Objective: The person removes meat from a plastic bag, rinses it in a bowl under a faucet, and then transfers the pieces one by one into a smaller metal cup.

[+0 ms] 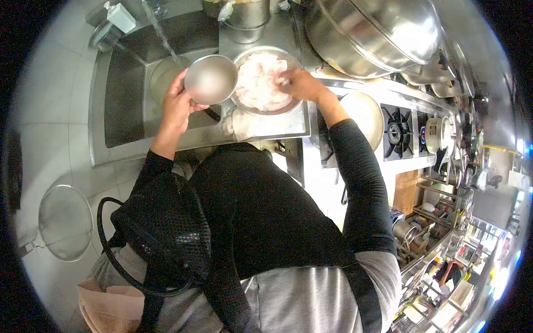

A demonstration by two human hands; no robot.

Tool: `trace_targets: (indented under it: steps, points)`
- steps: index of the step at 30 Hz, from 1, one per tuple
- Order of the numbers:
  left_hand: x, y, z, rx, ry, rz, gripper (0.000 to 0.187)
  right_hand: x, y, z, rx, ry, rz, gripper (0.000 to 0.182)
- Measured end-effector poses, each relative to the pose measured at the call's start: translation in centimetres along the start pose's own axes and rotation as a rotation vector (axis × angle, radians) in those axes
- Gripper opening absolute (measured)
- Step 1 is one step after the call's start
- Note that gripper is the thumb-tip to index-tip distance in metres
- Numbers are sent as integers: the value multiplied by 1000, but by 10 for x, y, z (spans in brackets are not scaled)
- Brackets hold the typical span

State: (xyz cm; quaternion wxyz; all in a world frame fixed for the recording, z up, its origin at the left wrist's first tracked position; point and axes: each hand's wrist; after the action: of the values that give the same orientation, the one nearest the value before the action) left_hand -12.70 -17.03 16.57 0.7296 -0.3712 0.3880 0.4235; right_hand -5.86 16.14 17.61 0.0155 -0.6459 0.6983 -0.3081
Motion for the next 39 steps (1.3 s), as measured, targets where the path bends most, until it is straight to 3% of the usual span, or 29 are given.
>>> trace_targets:
  steps: [1, 3, 5, 7, 9, 12, 13, 15, 17, 18, 19, 20, 21, 23, 30, 32, 33, 35, 36, 38, 39]
  points:
    - [-1, 2, 0, -10, 14, 7, 57, 0, -2, -7, -7, -1, 2, 38]
    - [-6, 2, 2, -8, 9, 15, 57, -1, -11, -18, 13, 628, -149, 36]
    - [-8, 3, 1, -11, 0, 24, 57, 6, -17, -29, 39, 740, -132, 38]
    - [-8, 6, -1, 5, -13, -7, 56, 2, -15, -32, 51, 1180, -145, 43]
    - [-10, 4, 7, 2, 17, 33, 56, 9, -11, -41, 50, 1170, -169, 46]
    - [-6, 1, 20, 36, 74, 36, 57, 48, -18, -55, 119, 1118, -490, 47]
    - [-5, 1, 23, 71, 97, 26, 57, 53, -19, -53, 124, 1125, -485, 47]
    - [-5, -1, 29, 80, 87, 22, 56, 57, -16, -51, -138, 919, -322, 41]
    - [-5, -1, 31, 96, 55, 15, 56, -2, 16, -20, -125, 320, -165, 20]
    - [-3, 0, 30, 84, 49, 20, 56, 4, 15, -15, 86, -106, -109, 29]
    - [-1, 0, 27, 83, 46, 20, 56, -15, 19, 20, -31, -554, -350, 38]
    - [0, 2, 22, 74, 54, 15, 57, -12, 19, 45, 31, -486, -207, 41]
    - [0, 3, 20, 67, 65, 10, 57, -4, 10, 68, -138, -455, -140, 36]
    - [-2, 4, 19, 53, 60, 7, 57, 26, 11, 63, 10, -545, 34, 30]
    - [-11, 5, 19, 45, 73, 40, 57, 2, 14, 45, -131, -476, -37, 17]
    - [-14, 6, 14, 27, 55, 45, 56, -13, 5, 15, -89, -185, -477, 15]
    - [-14, 3, 11, 16, 42, 40, 56, -13, 0, 8, -59, 126, -225, 19]
    - [-15, 2, 8, 5, 42, 46, 56, -11, -8, -18, 62, 241, -100, 25]
    - [-15, 2, 7, 3, 43, 48, 56, -8, -10, -25, 64, 240, -102, 25]
    - [-13, 3, 9, 12, 56, 46, 56, -2, -13, -37, -13, 633, -160, 27]
    - [-12, 3, 10, 23, 72, 42, 55, 8, -15, -44, -14, 636, -159, 27]
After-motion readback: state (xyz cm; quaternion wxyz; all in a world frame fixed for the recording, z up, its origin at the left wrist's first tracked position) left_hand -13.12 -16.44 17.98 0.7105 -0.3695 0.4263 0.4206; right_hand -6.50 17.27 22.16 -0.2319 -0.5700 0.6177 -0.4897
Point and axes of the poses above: each hand's wrist, its own y-axis towards the middle knuckle, its own z-axis out of the palm, x = y × z, and after that the axes turned 8 degrees about -y, right-handed
